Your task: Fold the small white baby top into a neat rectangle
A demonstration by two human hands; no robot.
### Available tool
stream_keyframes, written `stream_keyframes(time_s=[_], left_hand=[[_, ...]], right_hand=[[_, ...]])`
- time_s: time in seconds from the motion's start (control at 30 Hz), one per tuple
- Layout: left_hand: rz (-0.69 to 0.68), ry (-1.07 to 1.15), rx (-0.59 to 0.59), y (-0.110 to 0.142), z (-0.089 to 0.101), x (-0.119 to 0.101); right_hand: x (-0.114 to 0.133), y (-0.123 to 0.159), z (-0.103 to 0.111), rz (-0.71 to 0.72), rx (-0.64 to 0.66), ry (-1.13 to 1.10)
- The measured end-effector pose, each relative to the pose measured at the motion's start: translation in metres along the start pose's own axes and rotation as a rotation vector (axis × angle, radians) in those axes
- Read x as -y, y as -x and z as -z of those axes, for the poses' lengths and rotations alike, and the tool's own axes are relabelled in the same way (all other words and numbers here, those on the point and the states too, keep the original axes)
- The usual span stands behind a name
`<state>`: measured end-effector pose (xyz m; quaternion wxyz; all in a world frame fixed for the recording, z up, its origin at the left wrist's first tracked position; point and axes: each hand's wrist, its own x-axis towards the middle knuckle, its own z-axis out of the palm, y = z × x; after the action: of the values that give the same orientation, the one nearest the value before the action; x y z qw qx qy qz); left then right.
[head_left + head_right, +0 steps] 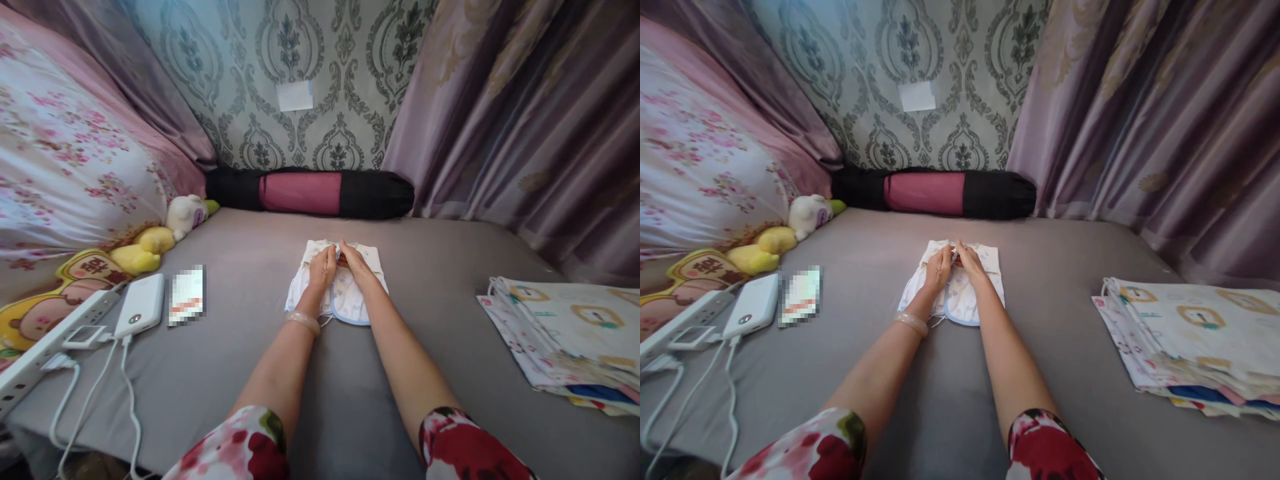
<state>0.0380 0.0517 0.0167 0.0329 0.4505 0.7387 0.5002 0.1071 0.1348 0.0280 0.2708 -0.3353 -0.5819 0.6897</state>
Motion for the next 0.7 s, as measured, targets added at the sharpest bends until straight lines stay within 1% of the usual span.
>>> stream_keyframes(time_s=[0.07, 0.17, 0.23, 0.27, 0.33, 0.4, 0.47, 0.53, 0.6, 0.7], left_hand=[[0.049, -0.005, 0.002, 0.001, 0.001, -0.001], [0.030, -0.066, -0.021, 0.001, 0.001, -0.001], [0.024, -0.163, -0.082, 0.001, 0.002, -0.002], [0.041, -0.217, -0.126, 0.001, 0.002, -0.002], [0.123, -0.315, -0.209, 0.001, 0.003, -0.003], [0.220, -0.386, -0.247, 0.002, 0.005, -0.004], [0.293, -0.440, -0.247, 0.002, 0.006, -0.004], [0.333, -0.472, -0.227, 0.003, 0.006, -0.003], [0.342, -0.487, -0.195, 0.003, 0.005, -0.001], [0.317, -0.512, -0.148, 0.003, 0.004, 0.002]], right_hand=[[-0.003, -0.001, 0.000, 0.030, -0.057, 0.028], [-0.011, -0.006, 0.001, 0.080, -0.167, 0.135], [-0.015, -0.009, 0.003, 0.113, -0.214, 0.196], [-0.017, -0.011, 0.004, 0.122, -0.227, 0.218], [-0.019, -0.013, 0.004, 0.134, -0.242, 0.254], [-0.017, -0.013, 0.005, 0.143, -0.259, 0.304], [-0.013, -0.010, 0.006, 0.143, -0.283, 0.379], [-0.006, -0.007, 0.008, 0.131, -0.308, 0.477], [0.000, -0.002, 0.009, 0.115, -0.333, 0.582], [0.007, 0.005, 0.010, 0.087, -0.368, 0.734]])
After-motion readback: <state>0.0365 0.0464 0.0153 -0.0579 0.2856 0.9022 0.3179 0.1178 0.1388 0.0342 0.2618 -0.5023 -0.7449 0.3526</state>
